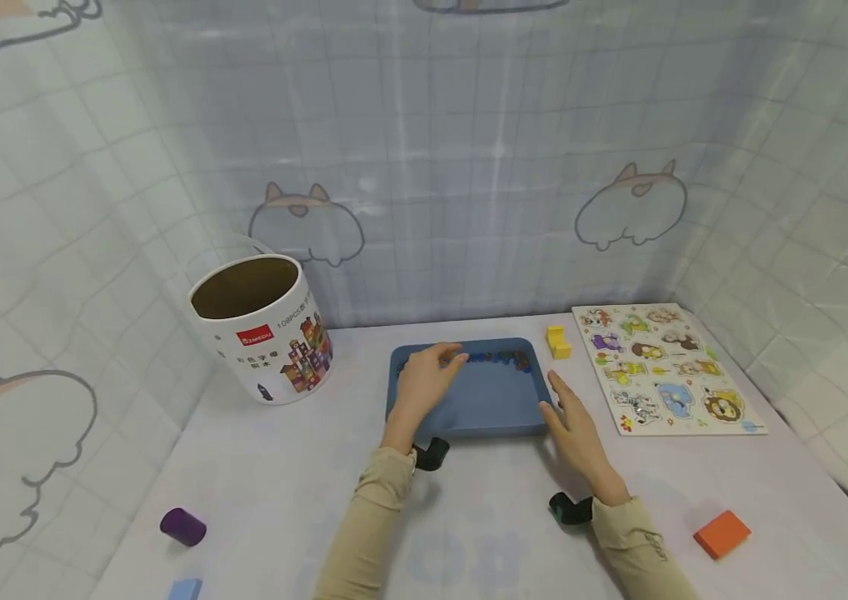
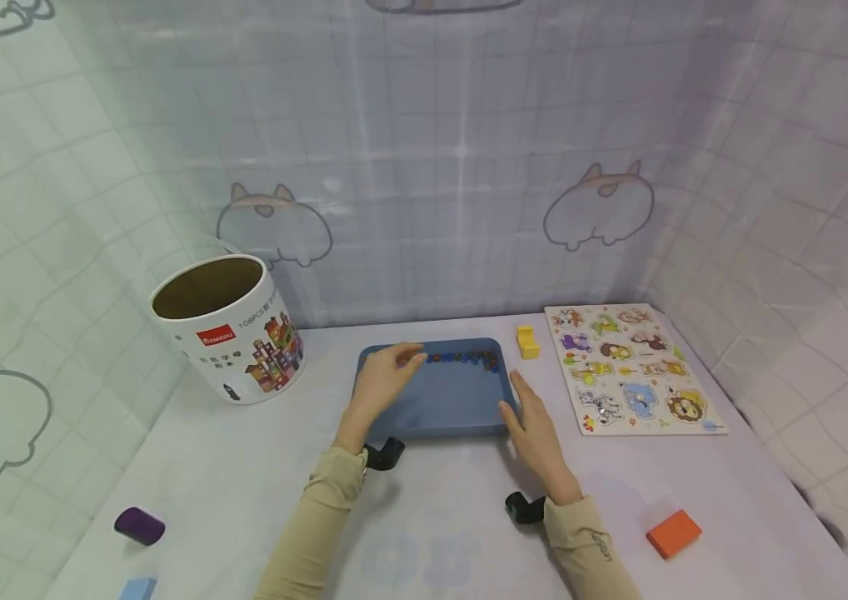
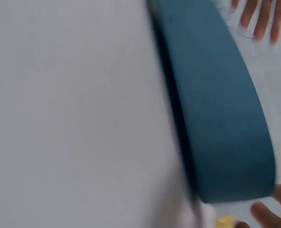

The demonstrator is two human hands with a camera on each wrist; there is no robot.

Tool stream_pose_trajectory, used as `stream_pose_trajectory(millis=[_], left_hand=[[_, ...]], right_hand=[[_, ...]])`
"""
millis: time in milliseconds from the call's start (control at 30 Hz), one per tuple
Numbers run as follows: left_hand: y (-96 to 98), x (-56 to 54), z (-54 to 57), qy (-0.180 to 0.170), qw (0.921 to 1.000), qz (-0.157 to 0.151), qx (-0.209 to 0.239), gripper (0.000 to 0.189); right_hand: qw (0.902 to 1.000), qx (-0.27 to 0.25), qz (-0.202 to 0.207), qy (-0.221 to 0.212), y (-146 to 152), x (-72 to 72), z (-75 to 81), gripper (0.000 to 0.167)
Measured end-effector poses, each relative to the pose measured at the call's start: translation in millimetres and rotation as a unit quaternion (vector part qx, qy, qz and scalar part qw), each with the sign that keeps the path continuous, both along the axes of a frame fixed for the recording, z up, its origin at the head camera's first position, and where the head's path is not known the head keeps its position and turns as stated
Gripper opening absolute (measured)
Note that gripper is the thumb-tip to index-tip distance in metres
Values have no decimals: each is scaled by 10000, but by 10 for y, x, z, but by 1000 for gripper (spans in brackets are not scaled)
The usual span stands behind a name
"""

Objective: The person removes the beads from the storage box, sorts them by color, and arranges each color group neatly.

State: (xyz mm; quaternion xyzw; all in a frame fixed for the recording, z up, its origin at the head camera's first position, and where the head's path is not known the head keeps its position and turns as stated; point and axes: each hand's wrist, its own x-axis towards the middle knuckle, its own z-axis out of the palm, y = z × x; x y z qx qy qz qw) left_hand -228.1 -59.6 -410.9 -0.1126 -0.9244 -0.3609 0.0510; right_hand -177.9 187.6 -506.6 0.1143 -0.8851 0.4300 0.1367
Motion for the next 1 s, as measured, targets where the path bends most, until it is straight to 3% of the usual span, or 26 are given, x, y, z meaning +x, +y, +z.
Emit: stream_pose_trajectory(millis=[67, 167, 267, 333, 533, 767, 1000], left_hand=[[175, -176, -67, -681, 9959, -194, 558, 37], [412, -391, -217, -1571, 9813, -282, 1072, 34], [597, -510, -354, -2175, 9667, -143, 1343, 32], [699, -555, -418, -2400, 9587, 62, 1524, 31], [958, -667, -520, -2410, 9524, 576, 1778, 25], [1120, -758, -628, -2415, 9434, 1068, 2006, 16], [1226, -788, -711, -2653, 9275, 1252, 2319, 10]], right_hand=[[9999, -34, 16, 95, -5, -25, -71, 56], [9997, 150, 18, 193, -31, -28, -168, 54], [9995, 208, 88, 203, -65, -10, -241, 52], [9995, 198, 158, 186, -79, -4, -271, 52], [9994, 150, 247, 171, -66, -39, -267, 52], [9995, 160, 238, 149, -66, -64, -262, 52], [9995, 142, 247, 143, -82, -55, -305, 52]])
